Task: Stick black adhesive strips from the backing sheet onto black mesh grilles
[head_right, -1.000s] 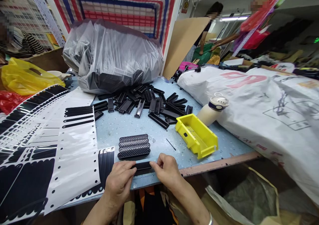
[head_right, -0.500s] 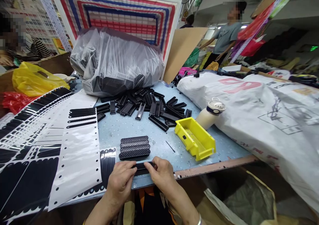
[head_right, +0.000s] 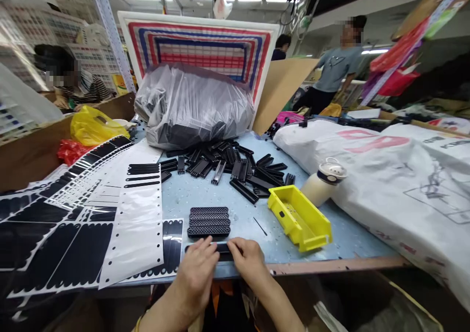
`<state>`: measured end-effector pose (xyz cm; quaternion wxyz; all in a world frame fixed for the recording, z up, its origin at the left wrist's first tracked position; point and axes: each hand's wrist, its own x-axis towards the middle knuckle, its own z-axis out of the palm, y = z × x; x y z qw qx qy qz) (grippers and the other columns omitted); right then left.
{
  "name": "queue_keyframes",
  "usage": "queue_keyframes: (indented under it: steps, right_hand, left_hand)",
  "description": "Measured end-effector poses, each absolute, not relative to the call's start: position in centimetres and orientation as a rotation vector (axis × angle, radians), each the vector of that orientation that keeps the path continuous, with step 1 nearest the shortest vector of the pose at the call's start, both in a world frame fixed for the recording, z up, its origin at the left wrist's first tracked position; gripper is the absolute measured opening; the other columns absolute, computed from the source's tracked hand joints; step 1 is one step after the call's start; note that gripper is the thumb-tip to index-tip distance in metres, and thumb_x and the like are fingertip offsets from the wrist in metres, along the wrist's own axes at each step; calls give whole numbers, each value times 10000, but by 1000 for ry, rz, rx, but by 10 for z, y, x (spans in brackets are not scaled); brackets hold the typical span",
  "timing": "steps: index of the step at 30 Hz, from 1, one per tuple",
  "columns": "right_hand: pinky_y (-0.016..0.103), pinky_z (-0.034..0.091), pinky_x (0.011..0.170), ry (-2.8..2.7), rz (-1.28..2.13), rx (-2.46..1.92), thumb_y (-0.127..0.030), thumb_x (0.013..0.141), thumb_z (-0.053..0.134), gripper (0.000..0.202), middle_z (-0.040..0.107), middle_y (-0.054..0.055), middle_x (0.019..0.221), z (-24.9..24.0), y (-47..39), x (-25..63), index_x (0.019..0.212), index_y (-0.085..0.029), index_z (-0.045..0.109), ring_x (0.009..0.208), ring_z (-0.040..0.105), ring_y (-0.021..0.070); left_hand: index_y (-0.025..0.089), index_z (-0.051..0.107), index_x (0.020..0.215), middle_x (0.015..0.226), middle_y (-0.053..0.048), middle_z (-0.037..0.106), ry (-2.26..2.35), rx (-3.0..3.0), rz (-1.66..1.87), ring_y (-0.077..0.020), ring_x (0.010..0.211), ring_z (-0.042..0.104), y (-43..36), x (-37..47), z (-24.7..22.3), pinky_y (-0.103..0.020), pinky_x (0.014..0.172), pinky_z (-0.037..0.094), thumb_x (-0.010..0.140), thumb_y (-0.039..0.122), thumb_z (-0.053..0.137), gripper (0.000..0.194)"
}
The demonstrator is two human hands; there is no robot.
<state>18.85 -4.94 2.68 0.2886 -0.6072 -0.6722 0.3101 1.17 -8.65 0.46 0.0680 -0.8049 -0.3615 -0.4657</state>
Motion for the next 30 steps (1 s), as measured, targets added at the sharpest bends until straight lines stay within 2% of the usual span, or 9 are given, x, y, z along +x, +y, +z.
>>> queue_keyframes:
  steps: [3, 6, 8, 13, 17, 20, 24, 26, 30]
  right_hand:
    - [339, 530, 631, -1832, 804, -1575, -567, 788, 456, 460, 761, 97, 685, 23, -48, 188, 691, -212, 732, 641, 694, 266]
    - [331, 541, 627, -1887, 775, -1559, -524, 790, 435, 434, 769, 84, 698, 18, -44, 191, 702, -231, 744, 658, 712, 268]
    - [325, 536, 628, -1936, 728, -1561, -518, 800, 423, 431, 761, 69, 676, 15, -41, 193, 668, -246, 730, 646, 711, 258]
    - [325, 480, 558, -1975, 641, -1626, -555, 822, 378, 476, 715, 48, 591, 13, -40, 194, 638, -253, 696, 574, 679, 244]
    - [323, 457, 552, -1994, 634, -1664, -564, 830, 356, 487, 684, 39, 551, 13, -41, 194, 630, -253, 673, 557, 665, 238]
    - [326, 455, 564, -2009, 620, -1679, -565, 839, 344, 492, 685, 42, 561, 11, -41, 195, 652, -253, 675, 575, 668, 243]
    - [317, 450, 545, -2041, 584, -1665, -544, 865, 330, 496, 686, 50, 573, 7, -41, 195, 638, -247, 656, 560, 654, 235]
    - [314, 455, 551, -2056, 528, -1622, -532, 886, 327, 510, 695, 58, 598, 7, -40, 196, 636, -241, 663, 569, 653, 229]
    - [313, 486, 593, -2065, 345, -1548, -536, 919, 334, 546, 704, 72, 644, 15, -41, 194, 724, -228, 740, 616, 681, 230]
  left_hand:
    - [45, 560, 1277, 1199, -202, 702, -1109, -2555, -1348, -325, 1168, 636, -93, 32, -1, -471, 980, 545, 792, 184, 490, 509]
    - [30, 433, 1411, 1367, -179, 601, -1216, -2669, -1211, -298, 1303, 529, -95, 36, -8, -443, 1106, 446, 854, 241, 492, 598]
    - [48, 407, 1429, 1409, -151, 571, -1255, -2722, -1165, -276, 1342, 487, -96, 29, -9, -434, 1135, 412, 872, 238, 489, 594]
    - [101, 396, 1422, 1411, -123, 576, -1349, -2796, -1045, -254, 1342, 490, -102, -7, 6, -443, 1116, 433, 878, 172, 500, 558]
    - [101, 376, 1413, 1352, -148, 620, -1425, -2737, -960, -283, 1289, 545, -108, -38, 15, -483, 1022, 513, 857, 94, 476, 566]
    - [140, 434, 1371, 1280, -134, 670, -1503, -2610, -969, -307, 1210, 606, -112, -60, 13, -487, 957, 551, 847, 90, 481, 528]
    - [160, 579, 1186, 1037, -141, 748, -1647, -2315, -1129, -290, 903, 723, -108, -72, 8, -411, 739, 606, 860, 143, 493, 338]
    - [159, 631, 1089, 854, -116, 750, -1748, -2228, -1167, -262, 726, 719, -100, -66, 8, -365, 626, 587, 873, 203, 531, 243]
    - [173, 698, 920, 708, -73, 699, -1952, -2267, -1056, -247, 634, 687, -82, -43, 13, -341, 582, 548, 851, 267, 609, 146]
